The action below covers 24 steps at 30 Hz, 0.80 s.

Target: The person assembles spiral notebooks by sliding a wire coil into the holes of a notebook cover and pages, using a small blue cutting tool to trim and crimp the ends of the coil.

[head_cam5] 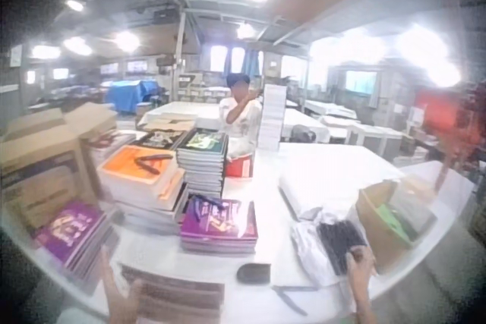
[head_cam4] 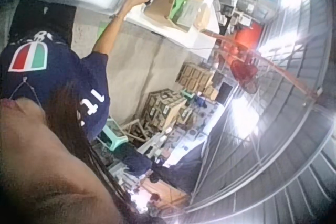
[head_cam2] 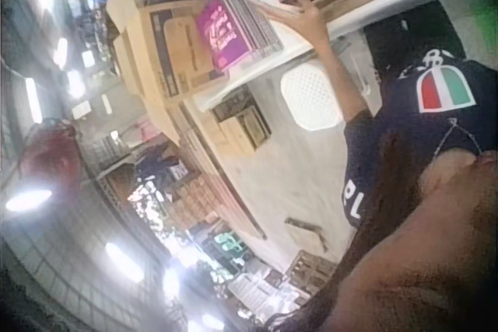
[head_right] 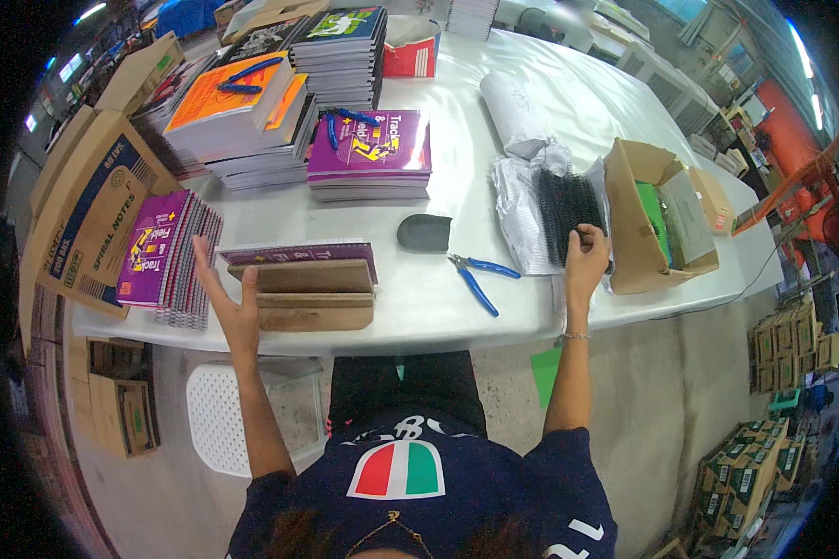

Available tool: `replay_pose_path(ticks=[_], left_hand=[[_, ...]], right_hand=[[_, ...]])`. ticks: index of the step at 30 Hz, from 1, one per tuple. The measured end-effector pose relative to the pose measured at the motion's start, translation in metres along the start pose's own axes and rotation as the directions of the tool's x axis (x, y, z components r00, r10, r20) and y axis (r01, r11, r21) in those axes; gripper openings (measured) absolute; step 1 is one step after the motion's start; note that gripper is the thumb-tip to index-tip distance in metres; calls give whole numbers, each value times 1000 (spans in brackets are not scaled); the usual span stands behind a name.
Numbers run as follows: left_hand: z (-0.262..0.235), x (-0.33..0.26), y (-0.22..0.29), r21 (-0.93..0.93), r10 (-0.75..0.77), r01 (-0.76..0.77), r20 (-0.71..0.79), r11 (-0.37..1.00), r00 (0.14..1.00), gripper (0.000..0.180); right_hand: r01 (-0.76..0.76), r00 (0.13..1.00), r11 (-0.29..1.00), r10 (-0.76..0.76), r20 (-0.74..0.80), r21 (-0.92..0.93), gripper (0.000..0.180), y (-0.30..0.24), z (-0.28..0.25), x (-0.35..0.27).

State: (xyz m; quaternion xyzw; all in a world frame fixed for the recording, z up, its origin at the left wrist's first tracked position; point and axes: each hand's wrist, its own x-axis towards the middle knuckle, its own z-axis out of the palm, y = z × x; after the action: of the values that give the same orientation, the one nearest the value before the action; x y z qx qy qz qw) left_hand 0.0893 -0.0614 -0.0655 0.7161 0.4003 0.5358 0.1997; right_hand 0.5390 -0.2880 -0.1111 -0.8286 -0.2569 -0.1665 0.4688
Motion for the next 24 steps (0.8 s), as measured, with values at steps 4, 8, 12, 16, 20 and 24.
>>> replay_pose_path(ticks=[4, 8, 12, 16, 20, 24], left_hand=[[11, -16, 28, 82, 164, -155, -122, 984, 979, 67], [36, -25, 52, 180, 279, -276, 11, 944, 960, 67], [64, -23, 79, 213, 231, -253, 124, 944, 965, 68], [79, -18, 86, 280, 227, -273, 186, 920, 956, 65], [84, -12, 81, 314, 190, -243, 189, 918, 963, 43], [82, -11, 76, 283, 216, -263, 186, 922, 958, 33]], right_hand=[[-42, 998, 951, 53, -30, 306, 17, -32, -11, 5], [-145, 989, 736, 89, 118, 661, 16, -82, -23, 1], [-34, 990, 653, -81, 114, 757, 18, -127, -28, -7], [-26, 877, 601, -370, 307, 799, 21, -185, -12, -31], [-99, 619, 775, -444, 648, 624, 26, -217, 6, -62], [29, 546, 796, -519, 658, 604, 17, -224, 24, -74]])
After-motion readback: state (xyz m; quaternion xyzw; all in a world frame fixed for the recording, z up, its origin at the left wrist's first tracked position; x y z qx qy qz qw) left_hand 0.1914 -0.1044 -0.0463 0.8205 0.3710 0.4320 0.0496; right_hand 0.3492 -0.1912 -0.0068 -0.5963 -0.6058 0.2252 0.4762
